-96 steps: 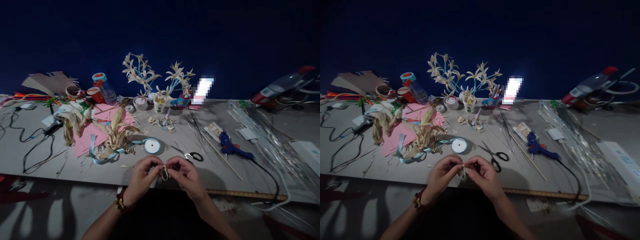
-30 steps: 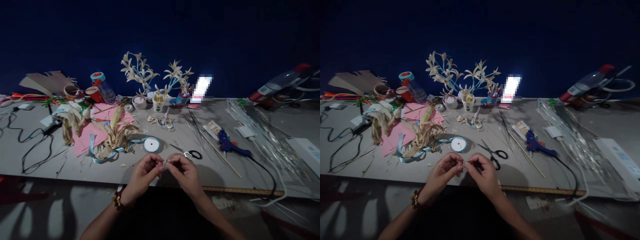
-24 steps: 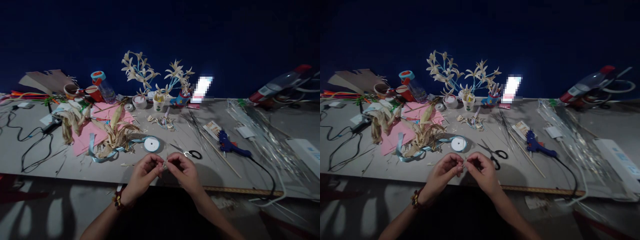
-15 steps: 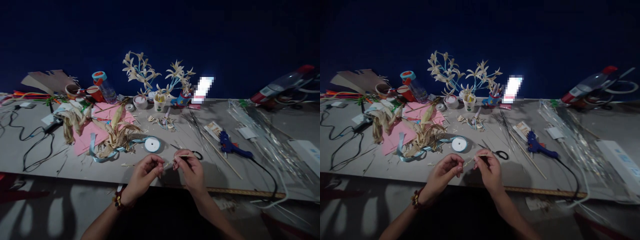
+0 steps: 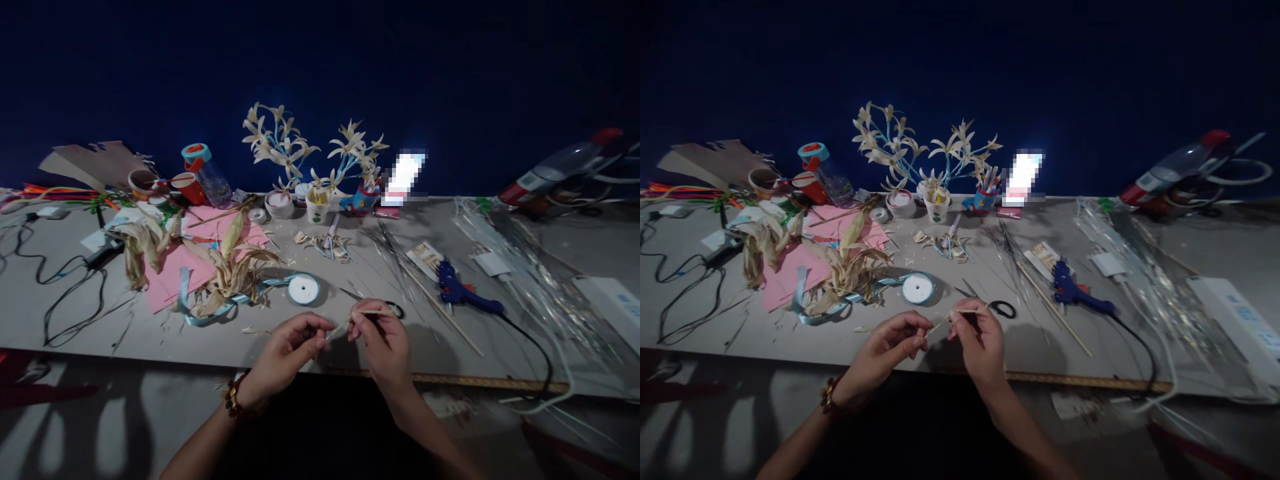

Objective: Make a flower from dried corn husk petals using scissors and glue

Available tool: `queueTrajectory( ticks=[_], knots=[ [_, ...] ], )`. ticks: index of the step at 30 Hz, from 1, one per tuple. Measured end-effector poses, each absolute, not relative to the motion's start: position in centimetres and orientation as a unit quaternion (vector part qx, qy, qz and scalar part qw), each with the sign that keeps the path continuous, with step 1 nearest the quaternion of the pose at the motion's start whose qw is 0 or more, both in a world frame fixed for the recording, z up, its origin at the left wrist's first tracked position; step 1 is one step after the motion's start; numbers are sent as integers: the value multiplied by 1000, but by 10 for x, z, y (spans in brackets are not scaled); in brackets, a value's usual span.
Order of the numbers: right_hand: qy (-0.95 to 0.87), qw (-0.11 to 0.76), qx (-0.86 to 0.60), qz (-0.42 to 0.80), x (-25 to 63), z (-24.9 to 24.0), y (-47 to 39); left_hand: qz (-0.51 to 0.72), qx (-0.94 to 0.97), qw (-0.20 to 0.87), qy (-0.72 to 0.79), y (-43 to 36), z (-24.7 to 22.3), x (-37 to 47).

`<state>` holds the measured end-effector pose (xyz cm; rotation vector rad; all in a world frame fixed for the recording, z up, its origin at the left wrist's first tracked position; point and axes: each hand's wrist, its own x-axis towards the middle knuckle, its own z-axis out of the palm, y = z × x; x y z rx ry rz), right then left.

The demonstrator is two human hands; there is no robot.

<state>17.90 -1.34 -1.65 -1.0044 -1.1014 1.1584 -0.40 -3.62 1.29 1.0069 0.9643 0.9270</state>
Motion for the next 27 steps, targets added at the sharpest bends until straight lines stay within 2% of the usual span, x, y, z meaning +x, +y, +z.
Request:
queueTrajectory(
  ticks=[5,10,15,21,24,27],
  knots=[
    [-489,565,-428,509,179,-6,-11,396,488,652,424,-37,10,-9],
    [-518,527,-433,517,179,-1,-10,417,619,522,413,-29,15,-7],
    [-514,552,-424,501,175,-2,-12,410,649,437,469,-26,18,2],
    [-505,555,-434,498,174,-7,-13,414,662,406,475,-28,18,2],
    [-568,538,-443,439,180,2,-17,421,659,392,485,-28,17,-1],
    [-707,519,-389,282,190,21,-21,427,652,388,492,-28,16,-2]
  ],
)
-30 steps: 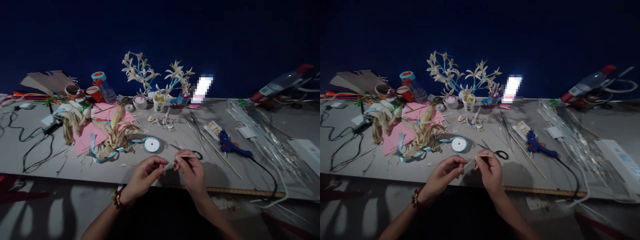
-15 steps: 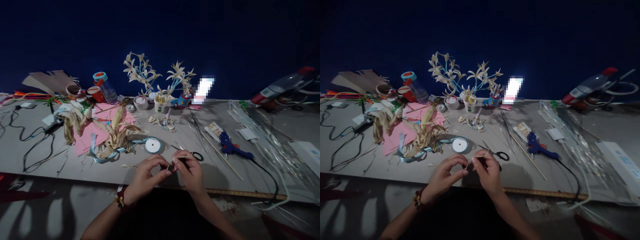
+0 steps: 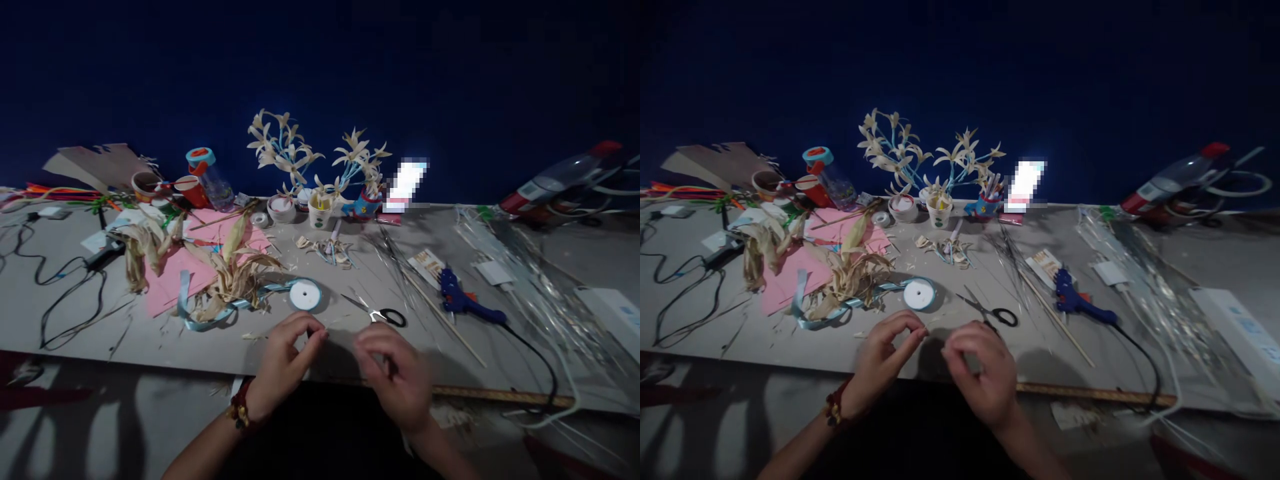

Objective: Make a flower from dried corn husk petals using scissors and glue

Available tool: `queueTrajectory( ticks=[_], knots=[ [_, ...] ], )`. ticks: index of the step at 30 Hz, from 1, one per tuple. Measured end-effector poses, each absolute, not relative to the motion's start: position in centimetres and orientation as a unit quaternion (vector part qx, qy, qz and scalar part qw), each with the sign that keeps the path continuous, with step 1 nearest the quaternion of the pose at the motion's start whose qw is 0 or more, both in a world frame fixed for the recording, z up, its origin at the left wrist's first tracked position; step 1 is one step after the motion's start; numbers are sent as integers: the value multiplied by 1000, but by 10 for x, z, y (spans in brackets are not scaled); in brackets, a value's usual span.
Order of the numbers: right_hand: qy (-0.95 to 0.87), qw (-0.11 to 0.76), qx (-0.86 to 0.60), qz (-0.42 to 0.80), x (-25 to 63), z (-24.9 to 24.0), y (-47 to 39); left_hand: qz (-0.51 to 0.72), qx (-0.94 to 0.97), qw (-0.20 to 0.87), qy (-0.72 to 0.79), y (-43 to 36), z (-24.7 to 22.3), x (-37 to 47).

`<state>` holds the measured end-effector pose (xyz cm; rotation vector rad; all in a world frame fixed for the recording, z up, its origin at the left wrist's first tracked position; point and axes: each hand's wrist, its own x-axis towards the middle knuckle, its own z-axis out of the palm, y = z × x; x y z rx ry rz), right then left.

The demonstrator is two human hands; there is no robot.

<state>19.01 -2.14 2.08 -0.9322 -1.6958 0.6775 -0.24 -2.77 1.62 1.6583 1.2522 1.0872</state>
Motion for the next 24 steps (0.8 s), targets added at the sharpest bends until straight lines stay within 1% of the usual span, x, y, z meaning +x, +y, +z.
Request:
queueTrajectory(
  ticks=[2,4,6,8,14,18,20,22,24],
  knots=[
    [-795,464,-352,169,196,30,-20,429,652,399,481,-27,16,-3],
    [-837,404,-357,89,201,33,-14,429,650,417,468,-27,18,-3],
    [-840,379,-385,53,205,31,-8,429,641,435,464,-27,19,-3],
    [-834,373,-400,67,209,26,-4,431,632,448,463,-27,19,-5],
    [-825,331,-342,304,206,25,-6,474,603,443,465,-27,15,-10],
    [-764,351,-376,389,201,25,-13,498,600,413,470,-28,14,-8],
    [-707,349,-396,471,198,23,-16,503,614,391,466,-29,13,-7],
    [-617,339,-413,577,194,20,-19,509,633,364,456,-30,11,-7],
    [-518,345,-430,654,188,16,-21,512,662,334,433,-32,8,-9]
  ],
)
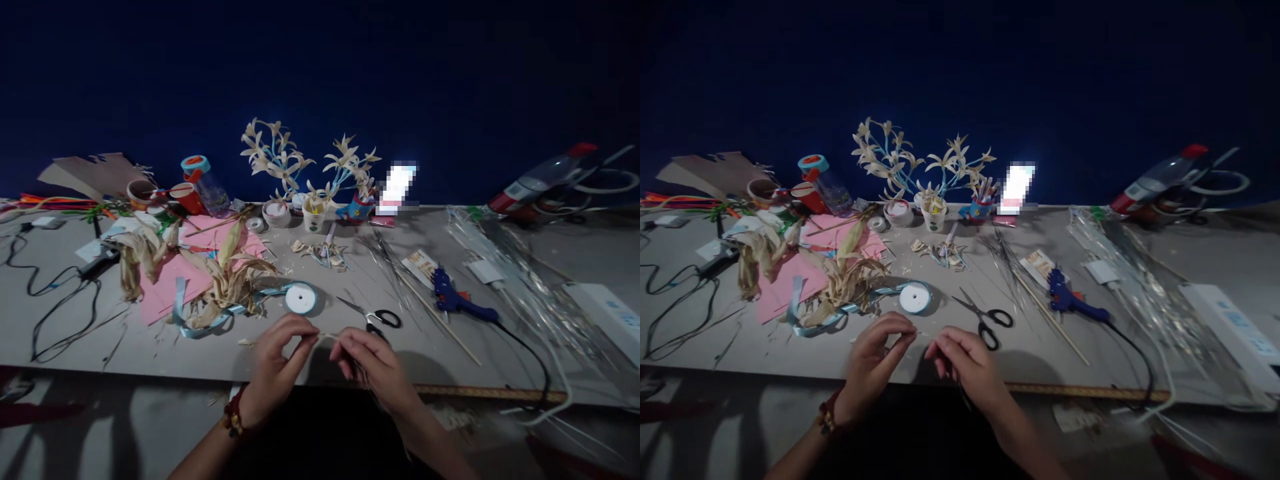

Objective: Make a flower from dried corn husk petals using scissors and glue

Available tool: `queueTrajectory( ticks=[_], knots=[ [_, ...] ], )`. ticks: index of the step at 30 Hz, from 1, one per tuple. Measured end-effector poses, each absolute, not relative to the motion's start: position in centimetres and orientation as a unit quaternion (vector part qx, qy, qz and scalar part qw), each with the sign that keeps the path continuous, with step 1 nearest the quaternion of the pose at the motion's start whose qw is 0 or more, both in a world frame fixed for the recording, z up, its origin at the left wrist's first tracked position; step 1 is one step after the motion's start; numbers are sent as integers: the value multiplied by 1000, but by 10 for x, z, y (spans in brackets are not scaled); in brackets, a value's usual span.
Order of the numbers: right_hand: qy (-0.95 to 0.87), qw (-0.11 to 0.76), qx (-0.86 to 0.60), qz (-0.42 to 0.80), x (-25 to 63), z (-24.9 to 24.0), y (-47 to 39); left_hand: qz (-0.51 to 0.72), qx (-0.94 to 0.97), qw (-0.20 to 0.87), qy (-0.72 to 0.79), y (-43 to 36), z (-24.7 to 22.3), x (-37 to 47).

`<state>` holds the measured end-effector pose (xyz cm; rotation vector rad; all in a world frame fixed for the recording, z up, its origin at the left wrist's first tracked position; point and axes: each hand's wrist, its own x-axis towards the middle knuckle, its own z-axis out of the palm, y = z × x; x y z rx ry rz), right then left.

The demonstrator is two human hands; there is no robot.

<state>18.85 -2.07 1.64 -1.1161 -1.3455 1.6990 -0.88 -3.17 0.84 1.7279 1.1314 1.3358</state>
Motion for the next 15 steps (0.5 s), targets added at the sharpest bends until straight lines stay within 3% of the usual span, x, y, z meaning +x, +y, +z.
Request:
queueTrajectory(
  ticks=[4,7,15],
  knots=[
    [-409,375,-446,702,180,12,-22,480,748,252,383,-33,3,-11],
    [-436,373,-424,701,176,11,-23,460,755,222,411,-33,3,-9],
    [-487,292,-356,742,169,10,-26,522,607,440,407,-38,2,0]
  ],
)
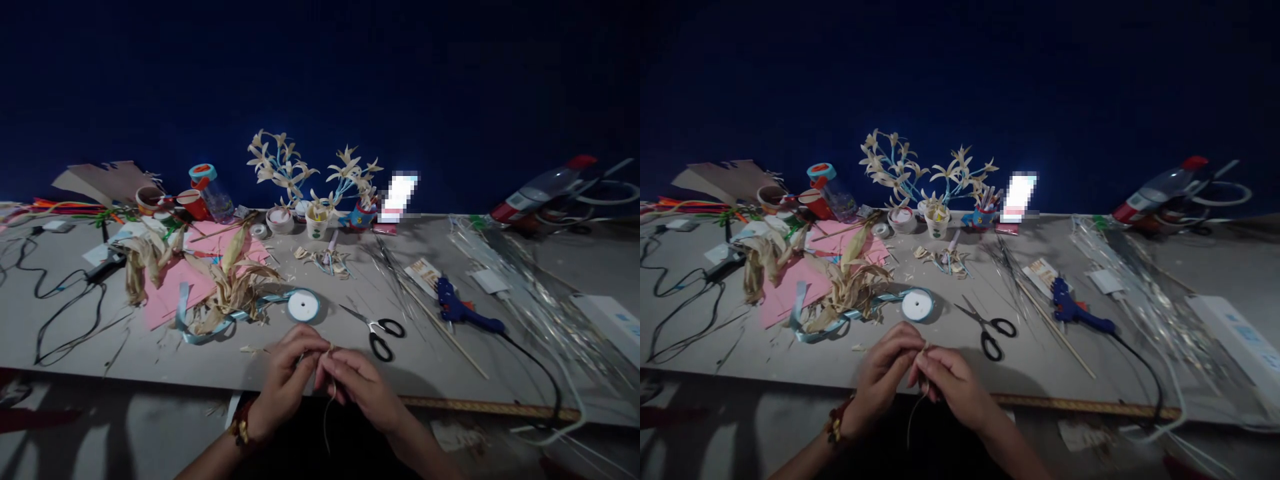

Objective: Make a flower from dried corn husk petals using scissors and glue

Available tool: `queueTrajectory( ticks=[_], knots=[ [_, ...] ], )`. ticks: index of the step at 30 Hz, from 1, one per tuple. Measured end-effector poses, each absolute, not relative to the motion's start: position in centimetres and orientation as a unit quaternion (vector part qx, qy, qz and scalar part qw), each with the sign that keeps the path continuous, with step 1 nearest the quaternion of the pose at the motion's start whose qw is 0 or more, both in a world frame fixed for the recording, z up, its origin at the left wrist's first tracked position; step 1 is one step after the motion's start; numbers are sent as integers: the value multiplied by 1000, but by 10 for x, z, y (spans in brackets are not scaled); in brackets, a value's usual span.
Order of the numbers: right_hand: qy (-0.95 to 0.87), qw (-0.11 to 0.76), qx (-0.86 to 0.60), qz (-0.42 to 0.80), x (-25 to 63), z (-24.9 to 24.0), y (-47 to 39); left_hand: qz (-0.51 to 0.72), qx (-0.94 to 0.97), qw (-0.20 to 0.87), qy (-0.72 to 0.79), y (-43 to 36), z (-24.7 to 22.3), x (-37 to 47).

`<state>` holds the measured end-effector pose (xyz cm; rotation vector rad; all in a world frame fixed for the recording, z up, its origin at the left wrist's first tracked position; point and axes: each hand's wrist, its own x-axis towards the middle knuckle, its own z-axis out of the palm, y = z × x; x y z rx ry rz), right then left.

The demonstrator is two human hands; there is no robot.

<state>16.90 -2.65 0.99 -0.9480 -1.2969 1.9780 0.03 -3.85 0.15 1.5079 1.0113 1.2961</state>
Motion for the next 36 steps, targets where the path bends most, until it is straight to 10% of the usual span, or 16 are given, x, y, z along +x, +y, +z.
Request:
queueTrajectory(
  ticks=[15,36],
  knots=[
    [-778,378,-413,285,178,18,-22,525,438,617,389,-37,-3,2],
    [-756,473,-338,302,171,15,-20,570,366,630,380,-32,-10,3]
  ],
)
